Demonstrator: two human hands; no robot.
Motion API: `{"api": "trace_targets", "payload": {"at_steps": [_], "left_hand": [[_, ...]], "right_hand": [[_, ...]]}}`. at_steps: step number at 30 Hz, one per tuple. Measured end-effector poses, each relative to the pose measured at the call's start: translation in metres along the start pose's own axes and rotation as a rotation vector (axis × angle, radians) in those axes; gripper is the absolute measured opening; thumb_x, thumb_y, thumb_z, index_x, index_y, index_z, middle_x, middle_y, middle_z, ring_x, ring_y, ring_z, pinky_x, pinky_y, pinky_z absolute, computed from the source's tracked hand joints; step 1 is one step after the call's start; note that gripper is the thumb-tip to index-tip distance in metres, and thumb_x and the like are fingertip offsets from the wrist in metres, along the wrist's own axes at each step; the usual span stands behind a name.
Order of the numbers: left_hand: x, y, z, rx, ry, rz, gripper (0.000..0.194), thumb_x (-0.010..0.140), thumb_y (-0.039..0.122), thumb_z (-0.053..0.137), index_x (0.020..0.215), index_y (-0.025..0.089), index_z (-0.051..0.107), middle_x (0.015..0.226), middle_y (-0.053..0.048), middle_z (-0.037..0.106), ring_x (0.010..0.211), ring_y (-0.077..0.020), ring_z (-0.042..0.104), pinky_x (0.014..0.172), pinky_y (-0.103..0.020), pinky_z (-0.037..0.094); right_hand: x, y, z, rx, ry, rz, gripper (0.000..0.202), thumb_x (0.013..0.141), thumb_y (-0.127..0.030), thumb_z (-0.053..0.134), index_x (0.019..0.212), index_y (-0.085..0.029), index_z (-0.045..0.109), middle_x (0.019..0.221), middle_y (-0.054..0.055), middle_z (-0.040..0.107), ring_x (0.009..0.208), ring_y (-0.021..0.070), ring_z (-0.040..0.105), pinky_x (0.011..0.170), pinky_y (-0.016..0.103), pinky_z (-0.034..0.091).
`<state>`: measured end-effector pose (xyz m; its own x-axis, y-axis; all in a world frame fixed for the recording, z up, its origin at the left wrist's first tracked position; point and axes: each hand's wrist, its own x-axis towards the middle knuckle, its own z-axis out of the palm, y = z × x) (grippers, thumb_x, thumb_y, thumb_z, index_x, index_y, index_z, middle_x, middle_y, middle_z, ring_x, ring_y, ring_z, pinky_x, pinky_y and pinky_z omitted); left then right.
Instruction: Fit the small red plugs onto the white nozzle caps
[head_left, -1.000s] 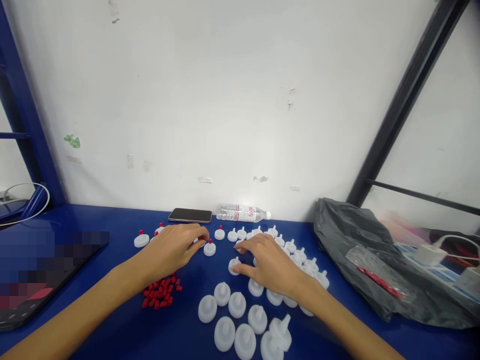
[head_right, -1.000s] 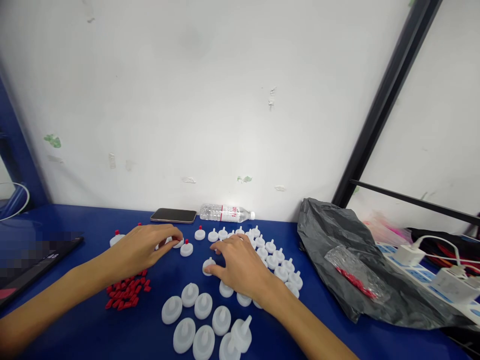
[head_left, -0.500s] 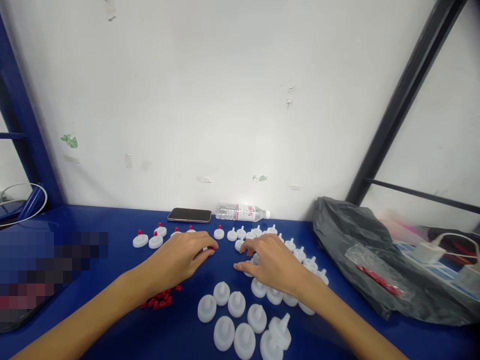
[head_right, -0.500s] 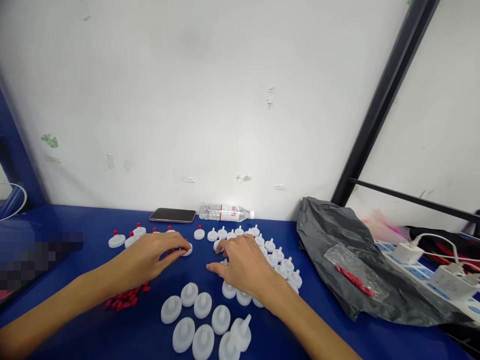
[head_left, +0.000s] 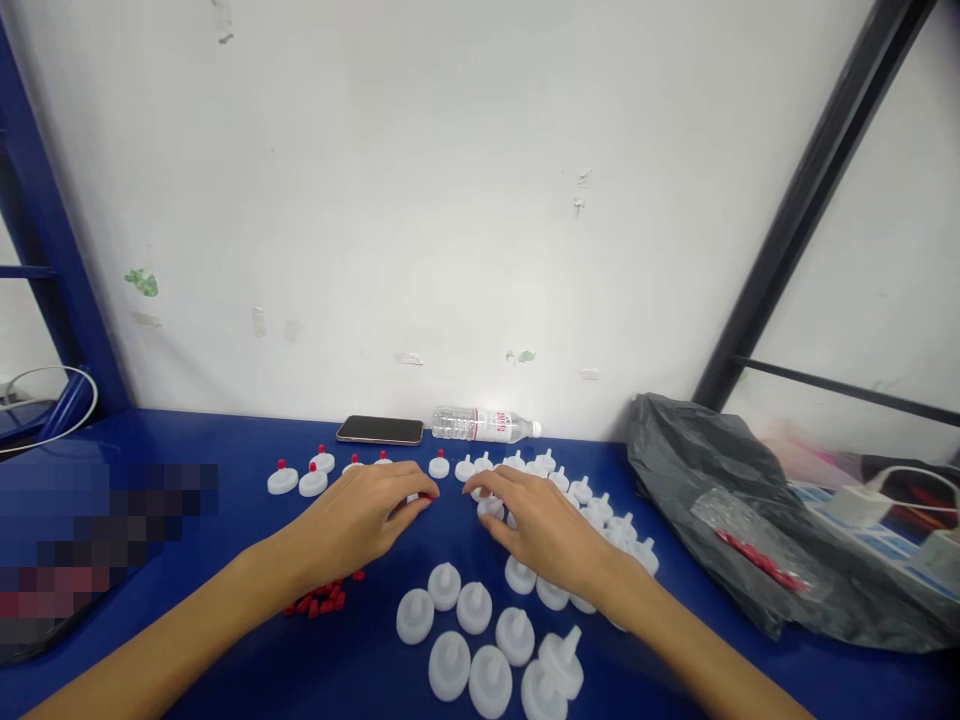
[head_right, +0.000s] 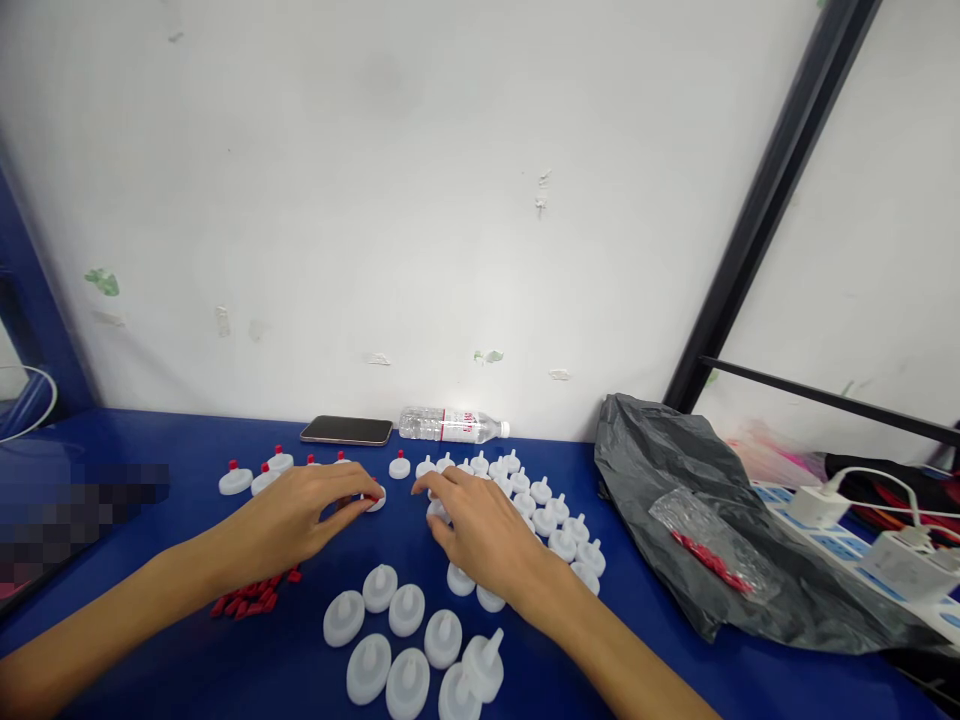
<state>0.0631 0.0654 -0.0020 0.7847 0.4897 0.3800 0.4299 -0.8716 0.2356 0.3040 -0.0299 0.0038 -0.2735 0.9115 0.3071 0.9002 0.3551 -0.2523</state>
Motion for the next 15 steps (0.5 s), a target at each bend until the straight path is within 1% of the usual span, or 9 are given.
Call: {"api": "trace_targets", "payload": {"at_steps": [2,5,8,11,15], "left_hand": [[0.0,0.002,-0.001,-0.02,0.014,-0.002,0.021,0.102,0.025,0.049,0.109,0.027,0.069,0.108,0.001,0.076,0.094,-0.0185,0.07,0.082,-0.031,0.05],[-0.001,0.006,0.0,-0.059,0.063,0.004,0.02,0.102,0.025,0.05,0.108,0.026,0.069,0.103,0.001,0.075,0.085,-0.0161,0.069,0.077,-0.029,0.05],[-0.002,0.012,0.001,-0.113,0.122,0.011,0.019,0.102,0.026,0.051,0.108,0.026,0.07,0.098,0.001,0.074,0.076,-0.0133,0.066,0.069,-0.026,0.048],[-0.002,0.017,0.004,-0.147,0.15,0.034,0.019,0.102,0.026,0.052,0.107,0.025,0.071,0.097,0.001,0.075,0.073,-0.0121,0.065,0.062,-0.023,0.045],[-0.002,0.021,0.009,-0.164,0.161,0.063,0.018,0.102,0.023,0.053,0.106,0.026,0.071,0.1,0.002,0.076,0.072,-0.0109,0.064,0.062,-0.022,0.045]], "right_hand": [[-0.001,-0.003,0.0,0.015,0.02,-0.028,0.043,0.095,-0.012,0.061,0.135,-0.028,0.056,0.119,0.005,0.069,0.103,0.0238,0.068,0.093,0.041,0.052],[-0.002,-0.006,0.001,0.025,0.062,-0.051,0.05,0.096,-0.014,0.06,0.143,-0.028,0.049,0.119,0.007,0.069,0.113,0.026,0.065,0.098,0.044,0.052],[-0.003,-0.007,0.004,0.029,0.086,-0.062,0.051,0.098,-0.019,0.061,0.146,-0.027,0.045,0.119,0.008,0.07,0.112,0.0264,0.065,0.097,0.044,0.053],[-0.003,-0.007,0.006,0.014,0.094,-0.098,0.049,0.099,-0.024,0.064,0.144,-0.026,0.047,0.118,0.009,0.07,0.111,0.0268,0.066,0.096,0.044,0.054],[-0.003,-0.006,0.008,-0.028,0.112,-0.156,0.051,0.097,-0.026,0.068,0.143,-0.024,0.047,0.113,0.009,0.072,0.109,0.0276,0.066,0.095,0.045,0.054]]}}
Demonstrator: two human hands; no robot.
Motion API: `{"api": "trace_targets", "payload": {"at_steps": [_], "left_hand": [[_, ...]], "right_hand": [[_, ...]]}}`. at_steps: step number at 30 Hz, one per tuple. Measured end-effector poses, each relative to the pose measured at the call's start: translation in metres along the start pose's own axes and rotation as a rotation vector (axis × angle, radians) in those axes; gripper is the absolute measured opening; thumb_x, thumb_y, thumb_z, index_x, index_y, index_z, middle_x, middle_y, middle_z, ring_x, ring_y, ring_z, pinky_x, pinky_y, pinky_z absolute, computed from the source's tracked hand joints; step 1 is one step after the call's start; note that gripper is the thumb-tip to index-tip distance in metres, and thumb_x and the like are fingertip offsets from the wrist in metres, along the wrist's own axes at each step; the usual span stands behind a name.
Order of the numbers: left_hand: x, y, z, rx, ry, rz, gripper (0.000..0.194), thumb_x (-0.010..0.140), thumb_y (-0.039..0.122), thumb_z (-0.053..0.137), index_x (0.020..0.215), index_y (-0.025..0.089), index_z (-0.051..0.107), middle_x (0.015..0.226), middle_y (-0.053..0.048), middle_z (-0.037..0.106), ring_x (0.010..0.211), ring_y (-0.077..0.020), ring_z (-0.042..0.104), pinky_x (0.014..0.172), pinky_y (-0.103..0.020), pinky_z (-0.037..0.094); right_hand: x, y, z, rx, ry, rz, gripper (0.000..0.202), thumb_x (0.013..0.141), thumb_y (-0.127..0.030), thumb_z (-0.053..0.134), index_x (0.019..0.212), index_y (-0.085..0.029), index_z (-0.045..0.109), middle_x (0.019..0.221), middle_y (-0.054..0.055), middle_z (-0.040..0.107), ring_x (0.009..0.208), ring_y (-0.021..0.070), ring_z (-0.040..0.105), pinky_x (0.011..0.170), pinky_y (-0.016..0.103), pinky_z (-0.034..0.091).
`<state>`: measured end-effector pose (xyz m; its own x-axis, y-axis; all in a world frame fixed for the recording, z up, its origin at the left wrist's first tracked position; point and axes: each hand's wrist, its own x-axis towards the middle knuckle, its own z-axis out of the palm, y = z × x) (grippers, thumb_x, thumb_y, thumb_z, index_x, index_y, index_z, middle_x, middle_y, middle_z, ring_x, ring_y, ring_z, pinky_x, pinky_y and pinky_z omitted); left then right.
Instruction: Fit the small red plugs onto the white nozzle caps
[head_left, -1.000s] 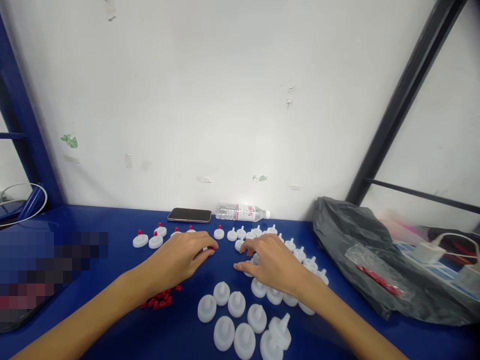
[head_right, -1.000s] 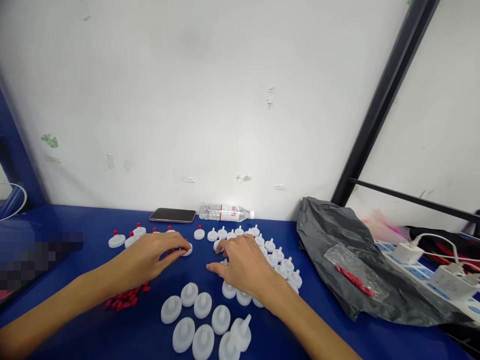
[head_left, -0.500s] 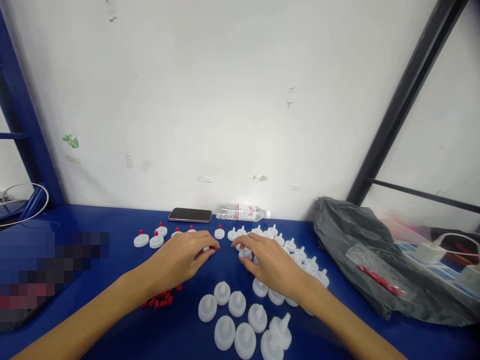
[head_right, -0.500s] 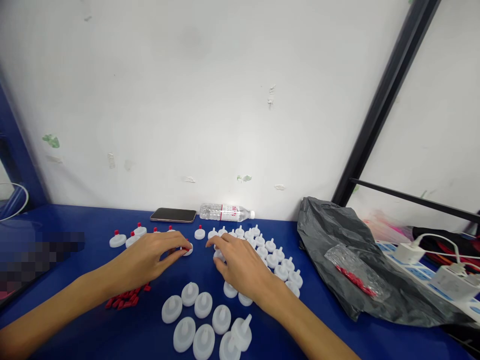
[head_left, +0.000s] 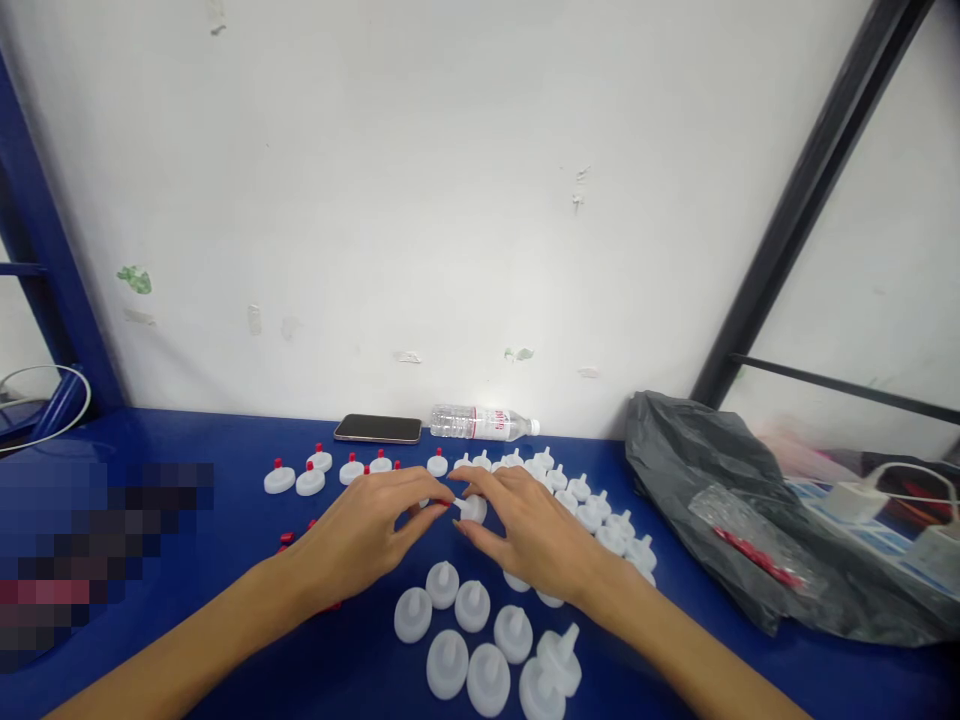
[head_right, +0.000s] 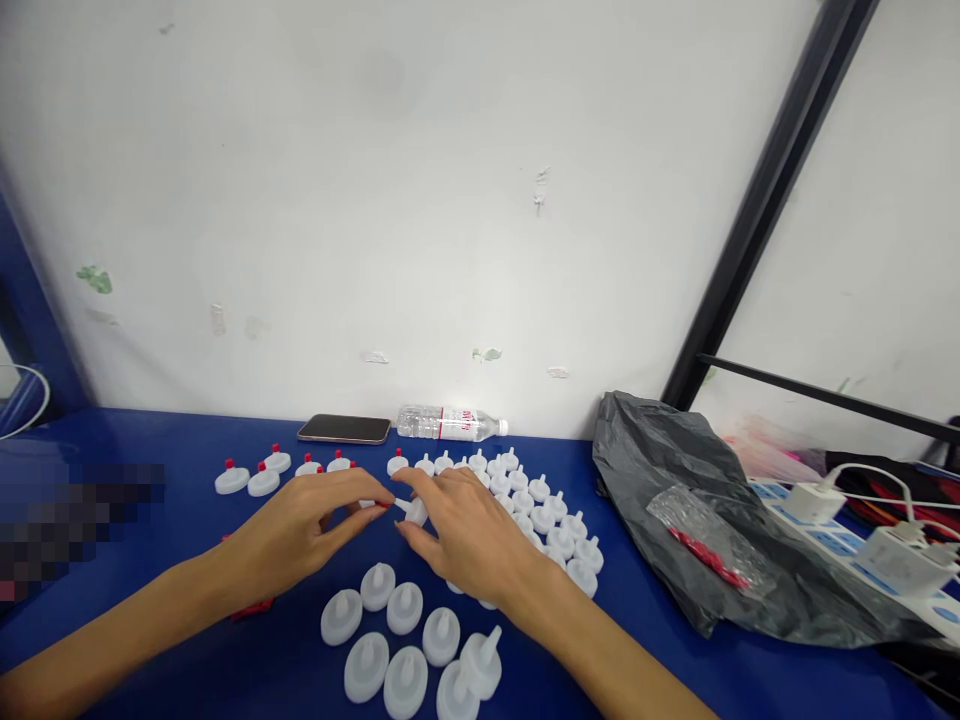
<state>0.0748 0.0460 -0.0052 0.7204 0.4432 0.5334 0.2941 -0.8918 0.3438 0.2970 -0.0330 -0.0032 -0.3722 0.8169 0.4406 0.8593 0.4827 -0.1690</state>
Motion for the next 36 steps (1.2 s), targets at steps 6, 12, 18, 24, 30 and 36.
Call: {"api": "trace_targets", "payload": {"at_steps": [6,12,18,24,30,36], "left_hand": [[-0.0014,0.0026,0.0044,0.024,-0.009,0.02,0.016,0.101,0.024,0.056,0.105,0.026,0.071,0.097,0.001,0.075,0.08,-0.0128,0.068,0.073,-0.025,0.049],[-0.002,-0.0019,0.0042,0.059,0.035,-0.021,0.018,0.102,0.026,0.054,0.107,0.026,0.071,0.096,0.001,0.076,0.074,-0.0132,0.067,0.068,-0.026,0.047],[-0.0017,-0.005,0.0026,0.085,0.043,0.008,0.018,0.103,0.025,0.053,0.108,0.025,0.071,0.099,0.0,0.076,0.076,-0.0134,0.067,0.07,-0.026,0.047],[-0.0018,-0.0004,0.0055,0.07,0.011,0.06,0.019,0.104,0.023,0.05,0.105,0.023,0.069,0.094,-0.001,0.073,0.08,-0.0143,0.067,0.071,-0.026,0.047],[-0.0012,0.0005,0.0016,0.038,0.051,-0.037,0.017,0.103,0.028,0.054,0.106,0.025,0.07,0.095,0.001,0.074,0.078,-0.0135,0.067,0.067,-0.025,0.047],[-0.0017,-0.0047,0.0023,0.192,0.029,0.025,0.022,0.106,0.031,0.046,0.11,0.024,0.067,0.096,-0.001,0.072,0.078,-0.0151,0.067,0.067,-0.027,0.046]], "right_hand": [[0.0011,-0.0013,0.0003,-0.027,0.034,-0.085,0.051,0.095,-0.026,0.07,0.142,-0.023,0.049,0.106,0.008,0.072,0.104,0.0265,0.066,0.093,0.043,0.054],[0.0025,-0.001,-0.0003,-0.05,0.089,-0.081,0.05,0.095,-0.027,0.07,0.14,-0.023,0.049,0.107,0.009,0.073,0.101,0.0269,0.068,0.092,0.045,0.053],[0.0017,-0.0005,-0.0011,-0.061,0.102,-0.099,0.048,0.095,-0.028,0.071,0.138,-0.021,0.051,0.1,0.007,0.072,0.097,0.0257,0.067,0.092,0.043,0.053],[0.0017,-0.0018,-0.0001,-0.116,0.097,-0.165,0.046,0.094,-0.028,0.072,0.135,-0.02,0.053,0.093,0.006,0.071,0.088,0.0244,0.067,0.089,0.043,0.054],[0.0026,0.0002,-0.0025,-0.048,0.147,-0.173,0.048,0.098,-0.026,0.068,0.141,-0.027,0.046,0.118,0.008,0.071,0.105,0.0241,0.069,0.092,0.041,0.056],[0.0006,0.0014,-0.0039,0.027,0.169,-0.181,0.047,0.099,-0.028,0.067,0.142,-0.028,0.048,0.125,0.007,0.071,0.111,0.0211,0.069,0.096,0.038,0.057]]}}
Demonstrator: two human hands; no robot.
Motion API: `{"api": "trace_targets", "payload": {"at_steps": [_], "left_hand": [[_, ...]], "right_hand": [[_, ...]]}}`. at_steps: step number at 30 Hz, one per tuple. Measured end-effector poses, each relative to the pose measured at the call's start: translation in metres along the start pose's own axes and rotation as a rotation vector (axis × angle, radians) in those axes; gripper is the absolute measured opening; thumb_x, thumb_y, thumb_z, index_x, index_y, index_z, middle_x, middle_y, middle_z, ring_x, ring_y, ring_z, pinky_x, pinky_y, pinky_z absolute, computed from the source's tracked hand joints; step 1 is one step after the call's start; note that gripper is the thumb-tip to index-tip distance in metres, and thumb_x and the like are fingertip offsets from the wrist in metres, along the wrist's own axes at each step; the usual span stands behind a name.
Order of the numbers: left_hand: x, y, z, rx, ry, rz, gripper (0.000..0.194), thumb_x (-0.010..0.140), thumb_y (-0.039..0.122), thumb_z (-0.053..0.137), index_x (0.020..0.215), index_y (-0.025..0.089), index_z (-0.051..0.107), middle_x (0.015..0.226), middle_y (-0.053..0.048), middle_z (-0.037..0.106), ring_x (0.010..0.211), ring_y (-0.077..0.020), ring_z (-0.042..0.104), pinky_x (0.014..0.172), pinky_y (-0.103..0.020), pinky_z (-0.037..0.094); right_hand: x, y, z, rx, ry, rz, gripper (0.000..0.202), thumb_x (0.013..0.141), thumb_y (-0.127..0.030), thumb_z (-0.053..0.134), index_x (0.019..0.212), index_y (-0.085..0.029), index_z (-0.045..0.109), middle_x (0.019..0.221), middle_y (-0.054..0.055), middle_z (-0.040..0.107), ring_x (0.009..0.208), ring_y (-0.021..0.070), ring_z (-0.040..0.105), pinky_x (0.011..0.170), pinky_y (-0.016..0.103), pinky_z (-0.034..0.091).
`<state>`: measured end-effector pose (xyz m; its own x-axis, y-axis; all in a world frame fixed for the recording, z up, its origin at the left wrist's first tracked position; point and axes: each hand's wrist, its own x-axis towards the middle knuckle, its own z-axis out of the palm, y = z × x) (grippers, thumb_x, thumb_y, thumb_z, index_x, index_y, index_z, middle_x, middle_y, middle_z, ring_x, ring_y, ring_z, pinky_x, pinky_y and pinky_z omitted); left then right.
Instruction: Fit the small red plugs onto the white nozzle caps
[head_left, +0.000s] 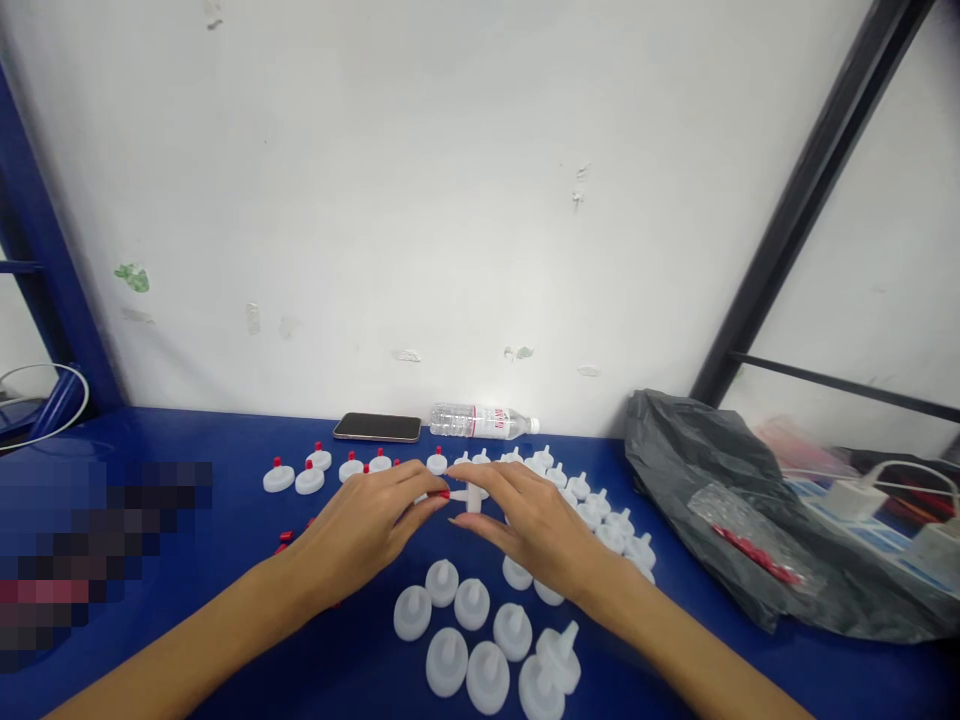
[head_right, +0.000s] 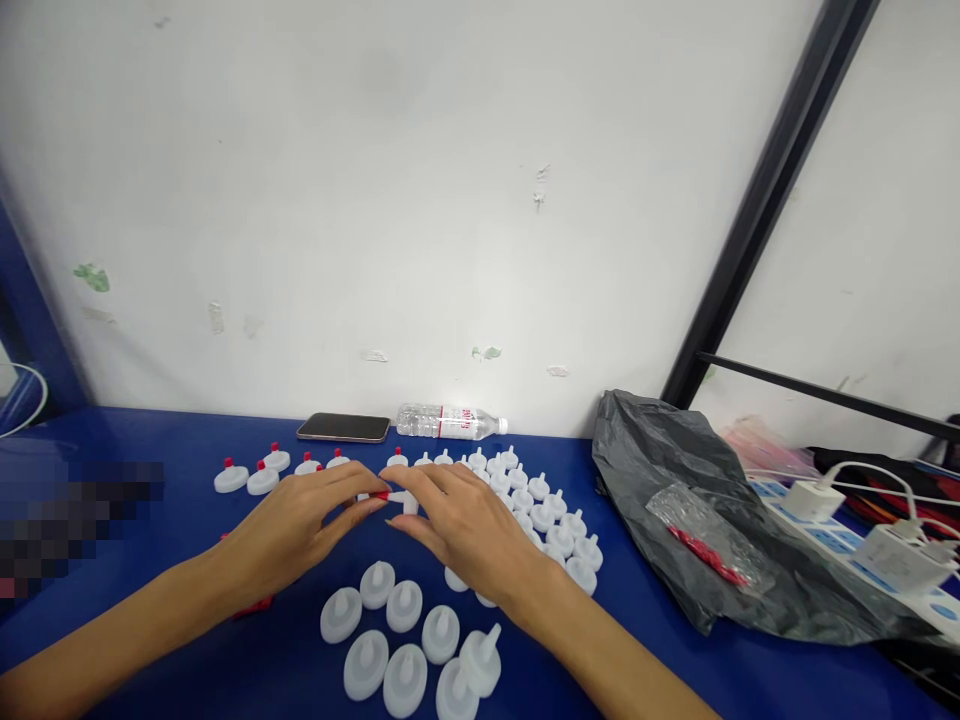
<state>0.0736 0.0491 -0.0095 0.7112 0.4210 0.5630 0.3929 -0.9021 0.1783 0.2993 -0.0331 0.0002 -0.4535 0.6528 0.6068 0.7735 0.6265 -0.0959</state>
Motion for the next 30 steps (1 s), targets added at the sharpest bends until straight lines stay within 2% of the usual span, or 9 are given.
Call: {"api": "trace_targets", "payload": {"at_steps": [4,9,15,20,25,30], "left_hand": [[-0.002,0.0,0.001,0.0,-0.019,0.051,0.026,0.107,0.026,0.041,0.104,0.021,0.066,0.094,-0.002,0.069,0.076,-0.0145,0.063,0.066,-0.028,0.045],[-0.001,0.008,-0.005,-0.074,0.005,0.061,0.027,0.106,0.02,0.039,0.095,0.019,0.064,0.086,-0.002,0.065,0.069,-0.0132,0.057,0.063,-0.027,0.043],[-0.002,0.012,-0.007,-0.145,0.011,0.038,0.029,0.103,0.015,0.039,0.088,0.019,0.063,0.083,-0.003,0.065,0.066,-0.0122,0.055,0.062,-0.027,0.043],[-0.004,0.013,-0.005,-0.24,0.042,0.058,0.027,0.102,0.012,0.039,0.093,0.019,0.064,0.076,0.0,0.062,0.063,-0.0106,0.055,0.061,-0.024,0.044],[-0.004,0.014,-0.003,-0.246,0.019,0.055,0.03,0.101,0.01,0.04,0.079,0.018,0.06,0.072,0.0,0.061,0.062,-0.0104,0.055,0.061,-0.024,0.044],[-0.001,0.013,-0.003,-0.185,-0.011,-0.022,0.028,0.103,0.018,0.043,0.085,0.019,0.065,0.076,-0.001,0.066,0.068,-0.0136,0.06,0.065,-0.027,0.044]], "right_hand": [[0.0,-0.001,-0.001,0.02,0.078,-0.057,0.039,0.101,-0.031,0.064,0.138,-0.026,0.054,0.115,0.006,0.076,0.103,0.0195,0.072,0.094,0.036,0.058],[0.0,-0.003,0.002,0.062,0.166,-0.093,0.035,0.101,-0.033,0.064,0.135,-0.027,0.056,0.114,0.003,0.077,0.102,0.0172,0.073,0.094,0.032,0.057],[-0.002,-0.005,0.007,-0.001,0.2,-0.108,0.053,0.101,-0.033,0.065,0.15,-0.027,0.045,0.118,0.004,0.076,0.101,0.0166,0.073,0.092,0.031,0.058],[-0.003,-0.006,0.007,0.008,0.231,-0.143,0.06,0.102,-0.033,0.063,0.155,-0.03,0.037,0.12,0.005,0.076,0.103,0.0179,0.073,0.092,0.032,0.059],[-0.004,-0.006,0.011,0.003,0.211,-0.173,0.065,0.104,-0.032,0.061,0.16,-0.027,0.029,0.112,0.005,0.077,0.101,0.0179,0.073,0.09,0.032,0.058],[-0.002,-0.001,0.011,0.05,0.126,-0.092,0.045,0.104,-0.03,0.06,0.146,-0.028,0.048,0.123,0.005,0.075,0.109,0.0185,0.071,0.096,0.034,0.056]]}}
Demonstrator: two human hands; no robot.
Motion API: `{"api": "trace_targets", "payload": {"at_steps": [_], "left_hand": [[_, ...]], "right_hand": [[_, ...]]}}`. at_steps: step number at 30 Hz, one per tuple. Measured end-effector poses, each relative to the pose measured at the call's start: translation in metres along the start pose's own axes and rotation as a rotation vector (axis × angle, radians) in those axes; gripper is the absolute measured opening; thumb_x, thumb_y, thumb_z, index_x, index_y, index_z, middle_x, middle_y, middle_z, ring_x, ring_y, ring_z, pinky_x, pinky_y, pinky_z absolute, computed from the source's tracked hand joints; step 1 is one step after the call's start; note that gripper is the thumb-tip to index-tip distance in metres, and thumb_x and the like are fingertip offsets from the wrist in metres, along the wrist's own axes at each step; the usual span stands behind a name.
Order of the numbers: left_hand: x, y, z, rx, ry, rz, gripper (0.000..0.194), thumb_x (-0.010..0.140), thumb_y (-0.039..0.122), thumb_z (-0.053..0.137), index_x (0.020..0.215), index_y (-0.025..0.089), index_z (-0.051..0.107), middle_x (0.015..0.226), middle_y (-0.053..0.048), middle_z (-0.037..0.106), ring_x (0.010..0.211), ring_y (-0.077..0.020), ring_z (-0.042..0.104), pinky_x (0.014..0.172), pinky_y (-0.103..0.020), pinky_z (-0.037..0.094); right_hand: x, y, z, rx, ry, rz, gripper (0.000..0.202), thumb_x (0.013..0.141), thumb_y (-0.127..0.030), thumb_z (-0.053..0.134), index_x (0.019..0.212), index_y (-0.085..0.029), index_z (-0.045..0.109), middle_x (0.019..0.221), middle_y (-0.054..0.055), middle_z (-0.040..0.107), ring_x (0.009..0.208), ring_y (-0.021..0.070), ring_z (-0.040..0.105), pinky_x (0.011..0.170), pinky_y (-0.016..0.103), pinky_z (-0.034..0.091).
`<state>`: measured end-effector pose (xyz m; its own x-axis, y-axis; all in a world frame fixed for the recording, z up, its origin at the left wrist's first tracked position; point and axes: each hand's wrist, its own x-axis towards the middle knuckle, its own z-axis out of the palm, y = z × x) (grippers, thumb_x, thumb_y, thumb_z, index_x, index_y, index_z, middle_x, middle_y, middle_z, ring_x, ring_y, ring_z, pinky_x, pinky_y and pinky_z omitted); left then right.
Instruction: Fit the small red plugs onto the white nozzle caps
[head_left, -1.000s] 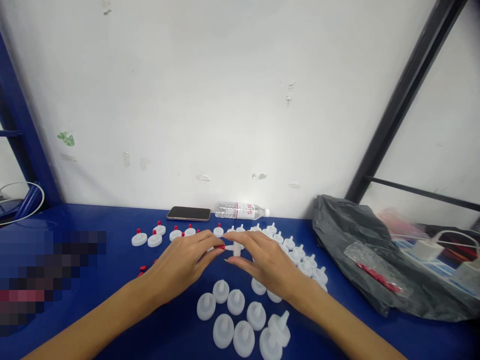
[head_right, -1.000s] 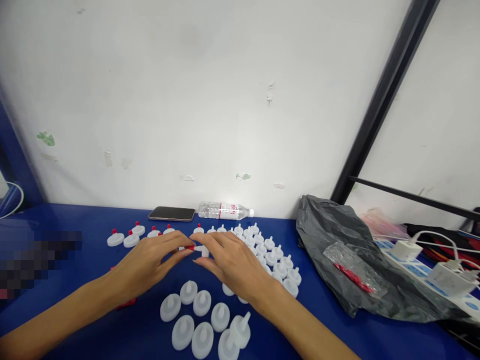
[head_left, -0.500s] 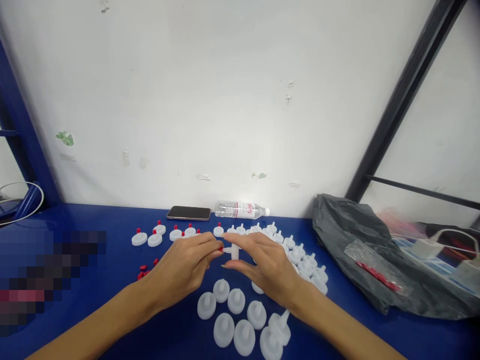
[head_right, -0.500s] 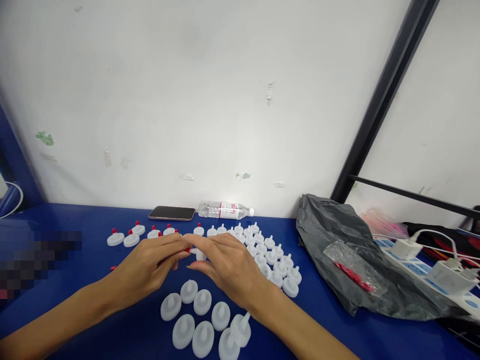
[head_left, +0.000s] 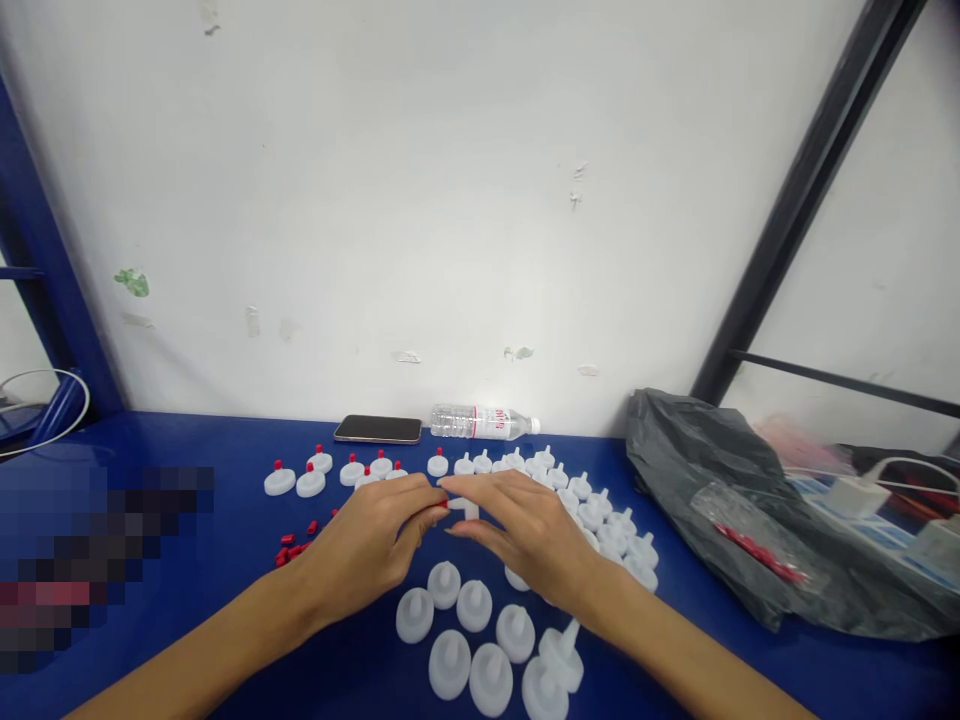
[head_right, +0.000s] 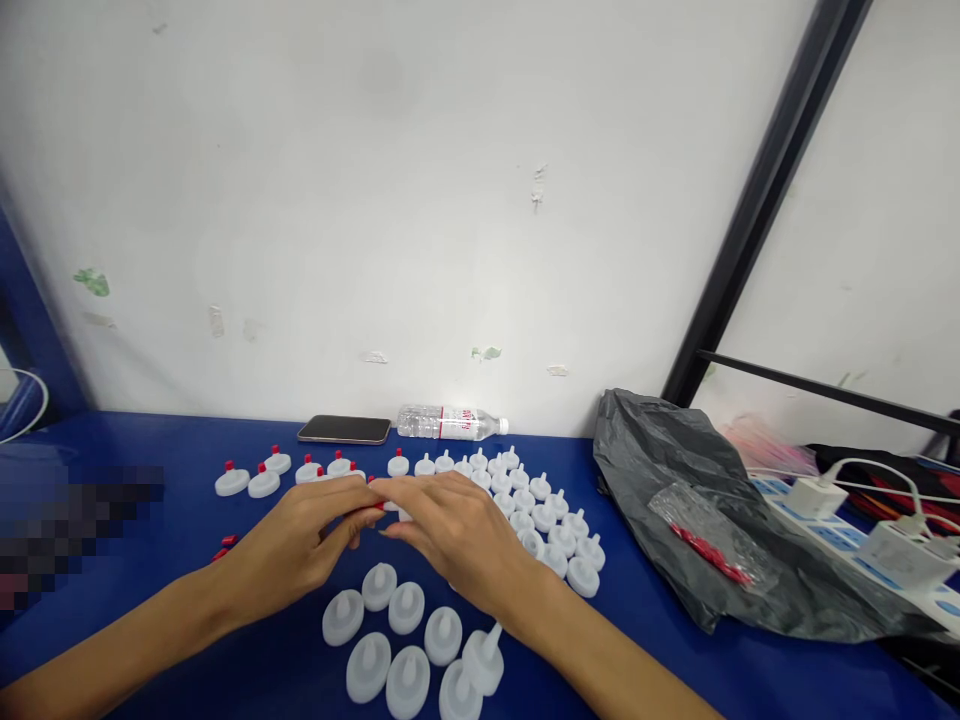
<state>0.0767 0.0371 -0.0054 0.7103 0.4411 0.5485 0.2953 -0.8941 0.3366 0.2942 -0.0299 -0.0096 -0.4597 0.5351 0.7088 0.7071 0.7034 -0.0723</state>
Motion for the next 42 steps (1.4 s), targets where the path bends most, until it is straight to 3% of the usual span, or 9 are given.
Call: {"api": "trace_targets", "payload": {"at_steps": [5,11,16,20,24,27,32,36,42], "left_hand": [[0.003,-0.001,0.003,0.059,-0.033,-0.089,0.026,0.105,0.027,0.045,0.098,0.023,0.07,0.089,0.0,0.071,0.08,-0.0156,0.066,0.071,-0.029,0.045],[0.003,-0.007,0.003,0.19,-0.059,-0.157,0.03,0.106,0.032,0.042,0.108,0.025,0.07,0.097,-0.001,0.073,0.082,-0.0185,0.069,0.072,-0.032,0.046],[0.005,-0.011,-0.007,0.261,0.011,-0.195,0.031,0.103,0.028,0.04,0.106,0.022,0.07,0.092,-0.002,0.075,0.075,-0.0193,0.069,0.068,-0.032,0.045],[0.006,-0.011,-0.011,0.267,0.01,-0.225,0.031,0.102,0.029,0.04,0.104,0.022,0.07,0.091,-0.001,0.076,0.081,-0.0215,0.071,0.069,-0.033,0.046],[0.006,-0.009,-0.01,0.27,0.004,-0.226,0.032,0.102,0.029,0.039,0.104,0.022,0.071,0.093,-0.002,0.078,0.081,-0.022,0.072,0.071,-0.034,0.047],[0.006,-0.009,-0.009,0.28,0.013,-0.216,0.033,0.102,0.029,0.039,0.106,0.021,0.071,0.095,-0.002,0.078,0.082,-0.0222,0.073,0.072,-0.034,0.048],[0.005,-0.009,-0.009,0.28,0.008,-0.215,0.033,0.102,0.028,0.04,0.105,0.021,0.072,0.094,-0.002,0.079,0.082,-0.0218,0.073,0.072,-0.034,0.048],[0.005,-0.008,-0.009,0.288,0.012,-0.205,0.032,0.101,0.027,0.04,0.104,0.022,0.072,0.094,-0.002,0.079,0.079,-0.0209,0.073,0.071,-0.033,0.048],[0.006,-0.007,-0.009,0.293,0.026,-0.191,0.031,0.101,0.027,0.041,0.103,0.022,0.072,0.093,-0.001,0.08,0.078,-0.0206,0.073,0.069,-0.032,0.047]], "right_hand": [[0.003,0.004,0.002,-0.074,-0.104,0.146,0.031,0.096,-0.033,0.072,0.124,-0.022,0.065,0.12,0.01,0.076,0.118,0.0262,0.069,0.104,0.045,0.05],[0.0,0.007,0.005,-0.128,-0.336,0.276,0.027,0.095,-0.039,0.073,0.114,-0.02,0.069,0.116,0.009,0.076,0.127,0.0294,0.063,0.113,0.05,0.04],[0.003,0.005,-0.003,-0.162,-0.32,0.361,0.036,0.093,-0.04,0.075,0.121,-0.02,0.064,0.11,0.008,0.074,0.109,0.0275,0.067,0.102,0.045,0.046],[0.009,-0.001,-0.011,-0.189,-0.287,0.433,0.015,0.103,-0.034,0.059,0.095,-0.021,0.063,0.085,0.002,0.07,0.085,0.0215,0.066,0.088,0.039,0.047],[0.011,-0.001,-0.011,-0.324,-0.352,0.444,0.037,0.106,-0.034,0.051,0.072,-0.021,0.058,0.071,0.001,0.067,0.074,0.02,0.064,0.081,0.037,0.044],[0.01,0.004,-0.01,-0.417,-0.361,0.474,0.046,0.108,-0.033,0.045,0.065,-0.021,0.056,0.064,0.003,0.064,0.067,0.0215,0.063,0.074,0.037,0.041],[0.007,0.011,-0.01,-0.445,-0.348,0.487,0.036,0.106,-0.029,0.046,0.076,-0.018,0.063,0.072,0.007,0.069,0.072,0.0256,0.065,0.076,0.04,0.04],[0.007,0.009,-0.009,-0.346,-0.409,0.39,0.029,0.106,-0.026,0.05,0.081,-0.02,0.065,0.076,0.002,0.071,0.075,0.0197,0.066,0.082,0.035,0.043],[0.009,0.004,-0.009,-0.283,-0.423,0.274,0.04,0.11,-0.028,0.041,0.079,-0.019,0.065,0.076,0.003,0.07,0.078,0.0192,0.066,0.088,0.036,0.044]]}}
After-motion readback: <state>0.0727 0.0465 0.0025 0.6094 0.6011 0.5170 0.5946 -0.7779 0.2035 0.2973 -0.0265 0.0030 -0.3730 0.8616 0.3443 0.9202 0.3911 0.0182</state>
